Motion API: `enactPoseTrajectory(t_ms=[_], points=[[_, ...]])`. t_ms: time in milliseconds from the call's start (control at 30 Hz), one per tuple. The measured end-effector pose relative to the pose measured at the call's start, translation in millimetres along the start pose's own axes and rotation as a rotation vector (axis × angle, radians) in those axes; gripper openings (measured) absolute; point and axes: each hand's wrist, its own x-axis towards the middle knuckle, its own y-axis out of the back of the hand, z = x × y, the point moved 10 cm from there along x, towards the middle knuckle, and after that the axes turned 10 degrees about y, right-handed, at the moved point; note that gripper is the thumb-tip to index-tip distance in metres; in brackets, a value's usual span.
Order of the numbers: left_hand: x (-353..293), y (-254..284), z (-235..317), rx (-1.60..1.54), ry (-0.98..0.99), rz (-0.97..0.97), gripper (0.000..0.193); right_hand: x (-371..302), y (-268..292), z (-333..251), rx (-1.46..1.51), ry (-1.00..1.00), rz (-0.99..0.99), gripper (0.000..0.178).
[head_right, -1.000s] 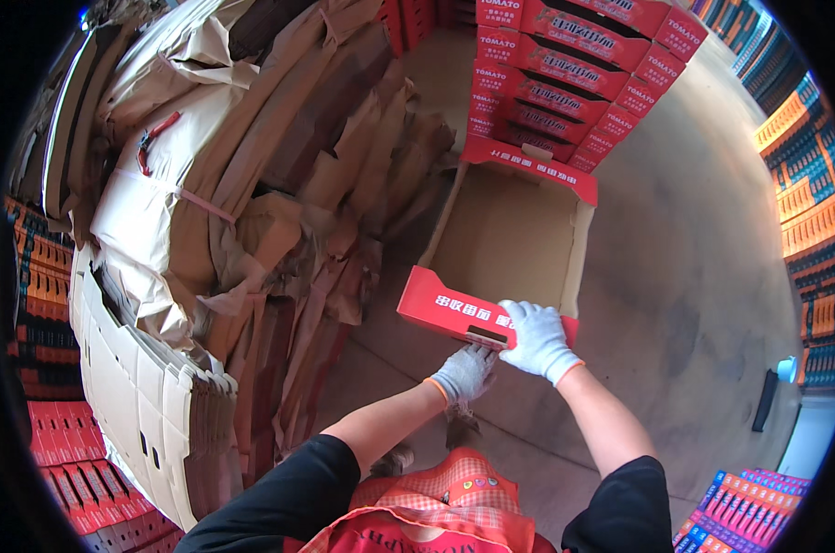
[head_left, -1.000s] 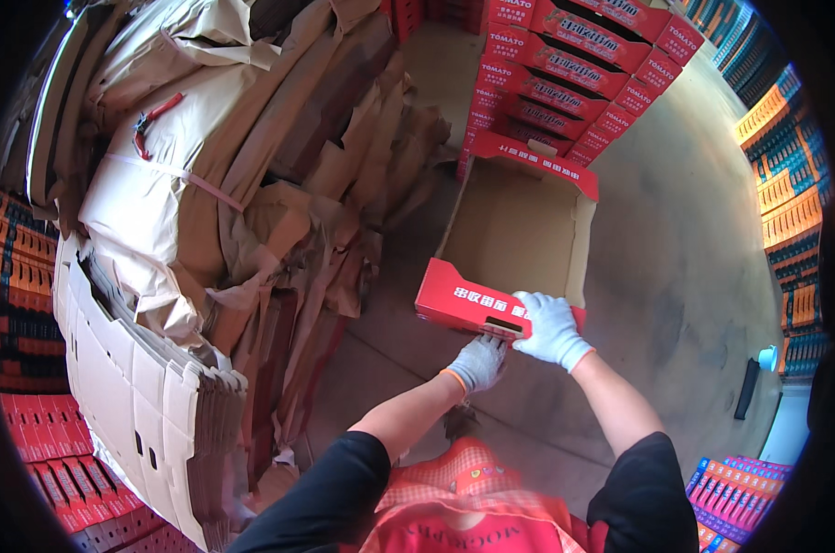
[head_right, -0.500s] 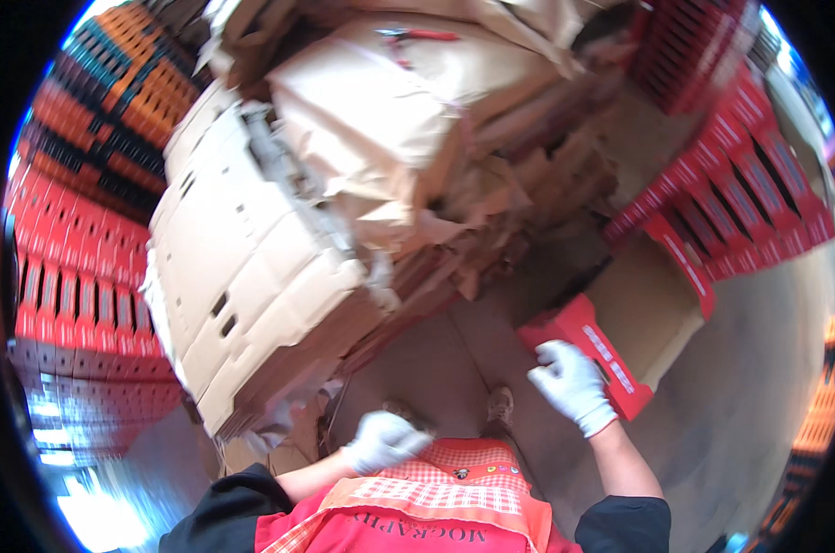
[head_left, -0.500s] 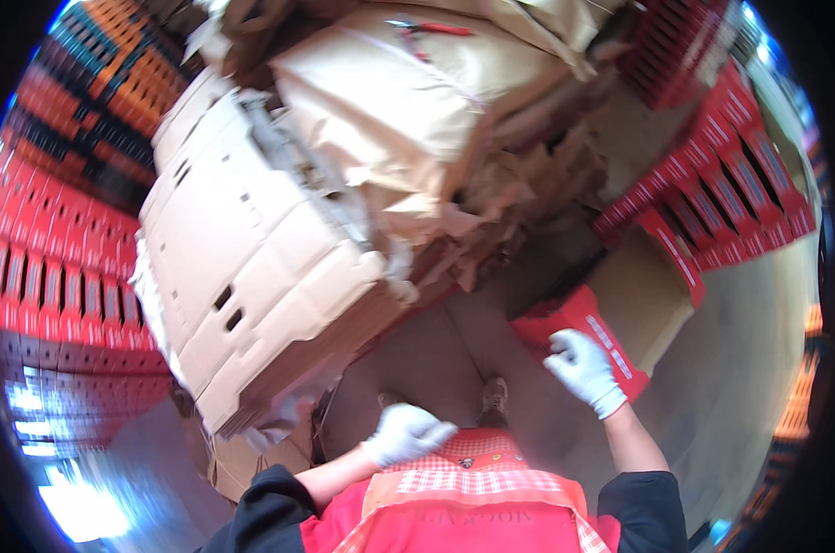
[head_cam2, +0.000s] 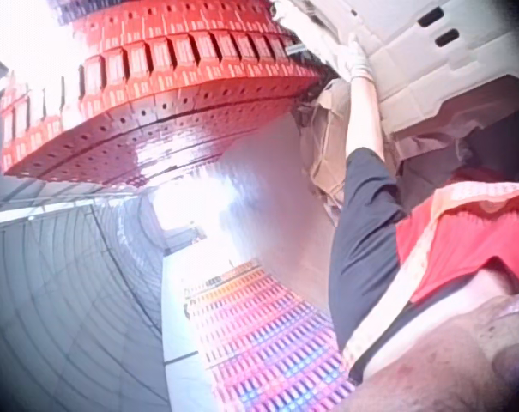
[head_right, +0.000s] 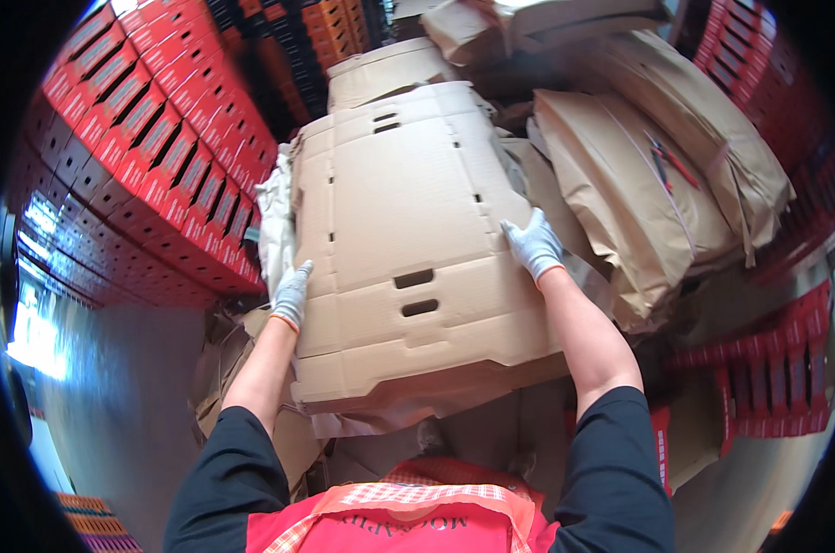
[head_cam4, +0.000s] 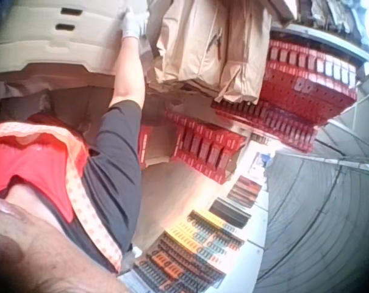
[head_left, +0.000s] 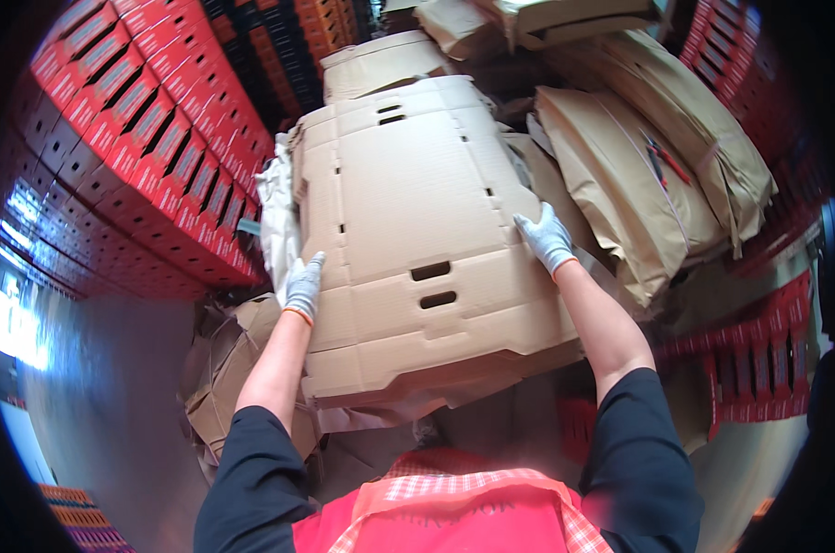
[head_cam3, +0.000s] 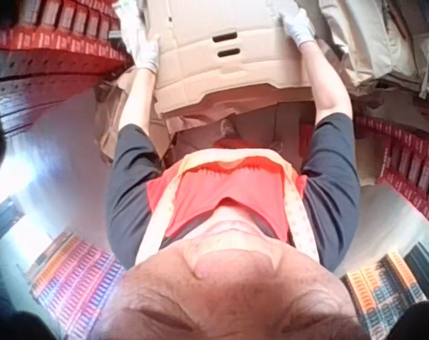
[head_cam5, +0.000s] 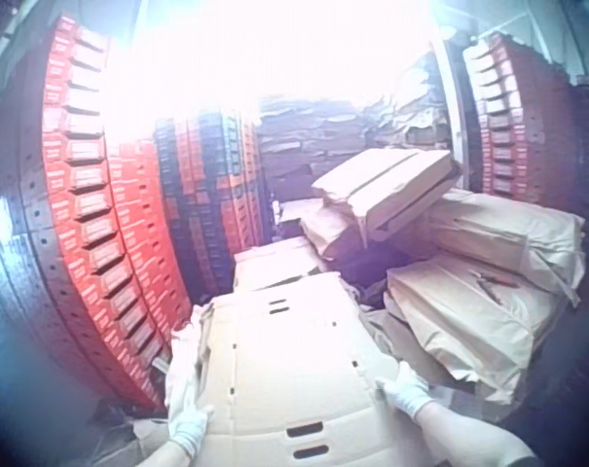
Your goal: The person repeatedly folds flat cardboard sheets into red-branded boxes by hand, then stacks the finished boxes on a nearby pile. The process is continuous and repetitive, with the person handling each box individually.
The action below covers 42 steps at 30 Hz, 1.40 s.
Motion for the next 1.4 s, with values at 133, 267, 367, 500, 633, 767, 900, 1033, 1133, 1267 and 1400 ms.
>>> enactPoseTrajectory(t_ms=[133,267,367,500,633,767,900,1033,1133,1267,1400], points=[[-17,9,-13,-0.573,0.087,-0.190,0.050,-18,13,-14,0.045,0.116,-0.055,0.085],[-43,29,-11,-0.942,0.168,-0.422,0.030,-34,53,-17,0.223,0.160,-0.102,0.073],[-51,46,-21,-0.987,0.293,-0.394,0.016,-53,37,15,0.767,-0.288,-0.455,0.055],[-87,18,19,-0.888,0.258,-0.669,0.048,-55,45,-7,0.938,-0.269,-0.505,0.039],[-121,-36,81,-0.470,0.061,-0.280,0.064,-75,22,-103,0.716,0.266,-0.277,0.077],[-178,-100,168,0.546,-0.499,0.598,0.067,-123,-54,-170,-0.300,0.656,-0.204,0.071],[-162,-33,117,-0.220,-0.543,0.114,0.060,-99,22,-151,0.365,0.971,0.002,0.039],[-224,29,114,0.688,-1.204,0.171,0.053,-95,125,-105,-0.146,1.282,0.200,0.036],[-253,12,136,0.761,-1.332,-0.179,0.034,-145,88,-117,-0.453,1.724,-0.271,0.029],[-233,2,203,0.574,-1.001,-0.158,0.023,-118,104,-171,0.115,1.345,-0.136,0.026],[-270,38,235,0.400,-1.099,0.055,0.037,-129,161,-194,0.249,1.344,0.181,0.024]])
